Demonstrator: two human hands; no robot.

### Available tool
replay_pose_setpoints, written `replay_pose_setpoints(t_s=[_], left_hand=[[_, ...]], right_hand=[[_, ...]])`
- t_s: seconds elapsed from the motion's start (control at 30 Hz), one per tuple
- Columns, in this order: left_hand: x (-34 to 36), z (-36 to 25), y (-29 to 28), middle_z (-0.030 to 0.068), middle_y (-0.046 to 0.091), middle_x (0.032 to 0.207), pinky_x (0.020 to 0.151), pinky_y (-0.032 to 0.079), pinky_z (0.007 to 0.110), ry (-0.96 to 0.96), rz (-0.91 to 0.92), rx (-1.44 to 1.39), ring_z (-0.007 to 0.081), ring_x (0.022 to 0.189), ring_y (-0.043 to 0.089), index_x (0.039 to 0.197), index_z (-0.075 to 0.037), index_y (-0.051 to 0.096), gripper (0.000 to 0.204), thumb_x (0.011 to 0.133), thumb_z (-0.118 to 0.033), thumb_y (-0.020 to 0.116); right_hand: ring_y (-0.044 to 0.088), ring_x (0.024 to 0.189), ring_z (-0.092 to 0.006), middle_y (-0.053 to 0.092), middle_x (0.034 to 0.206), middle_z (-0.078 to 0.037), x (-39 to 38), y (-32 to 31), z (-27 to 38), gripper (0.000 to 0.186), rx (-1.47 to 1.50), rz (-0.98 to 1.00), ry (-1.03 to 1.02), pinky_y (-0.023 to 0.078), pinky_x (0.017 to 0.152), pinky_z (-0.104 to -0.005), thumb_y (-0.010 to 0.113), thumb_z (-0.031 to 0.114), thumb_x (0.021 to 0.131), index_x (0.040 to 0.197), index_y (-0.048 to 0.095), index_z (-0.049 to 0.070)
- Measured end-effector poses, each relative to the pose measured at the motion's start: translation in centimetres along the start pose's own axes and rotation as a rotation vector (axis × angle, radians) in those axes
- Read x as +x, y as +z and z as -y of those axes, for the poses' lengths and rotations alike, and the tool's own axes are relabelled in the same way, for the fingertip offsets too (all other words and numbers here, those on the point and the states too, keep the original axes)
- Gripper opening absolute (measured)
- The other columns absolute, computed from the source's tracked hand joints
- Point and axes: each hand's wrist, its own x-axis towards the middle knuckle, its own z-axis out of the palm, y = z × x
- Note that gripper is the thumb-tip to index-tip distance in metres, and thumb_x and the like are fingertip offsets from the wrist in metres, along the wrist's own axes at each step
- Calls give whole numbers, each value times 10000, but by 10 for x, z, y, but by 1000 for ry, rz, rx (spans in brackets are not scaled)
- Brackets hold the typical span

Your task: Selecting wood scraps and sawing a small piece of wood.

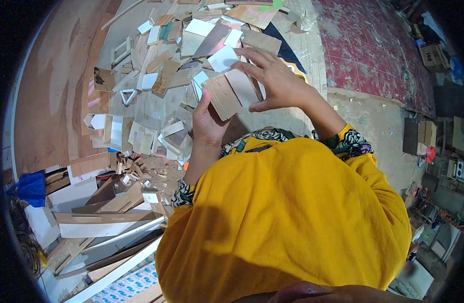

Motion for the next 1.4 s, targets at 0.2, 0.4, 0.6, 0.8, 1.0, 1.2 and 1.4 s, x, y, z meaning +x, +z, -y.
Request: replay_pose_setpoints(t_s=[0.2,0.4,0.6,0.8,1.0,1.2,1.4], left_hand=[[2,-10,-38,122,492,1245,980,343,533,98,-50,-121,313,1182,447,1283,-65,399,530,876,-379,528],[-3,-6,-38,116,475,1269,991,333,527,97,-80,-143,314,1194,433,1276,-66,411,534,864,-376,546],[-2,-2,-38,90,505,1224,964,382,420,130,-59,-49,257,1133,488,1268,-50,419,583,818,-360,622],[0,1,-40,114,504,1218,943,401,471,153,-51,-25,288,1124,490,1277,-42,407,617,825,-422,587],[0,0,-36,128,487,1237,947,399,473,144,-7,52,292,1140,479,1287,-43,388,635,825,-433,583],[-3,1,-24,107,497,1218,945,400,390,137,31,11,251,1117,492,1279,-26,396,631,819,-400,611],[-12,-3,-18,113,492,1209,930,411,362,225,56,322,226,1110,493,1282,12,388,691,777,-365,672]], right_hand=[[404,1200,-365,415,1313,-181,-10,26,-36,848,292,-109,109,328,1005,-431,801,357,511,1221,454,51],[404,1199,-365,415,1309,-208,-18,84,-65,904,178,-148,217,319,1011,-401,767,408,585,1313,375,43],[585,897,-142,614,1021,-80,1,69,-34,439,1162,112,580,470,794,-276,636,267,827,1194,546,42],[508,580,-45,579,698,14,4,53,-1,217,1138,61,591,431,533,-203,581,147,873,1041,624,17],[488,564,-34,579,694,15,2,45,6,219,1022,4,531,418,516,-195,572,121,869,1055,616,14],[441,460,-31,574,669,11,1,37,12,220,1005,25,562,355,396,-192,573,103,859,1054,608,10],[447,417,-46,538,613,18,-3,35,14,204,963,25,480,355,386,-193,559,101,866,1047,611,22]])
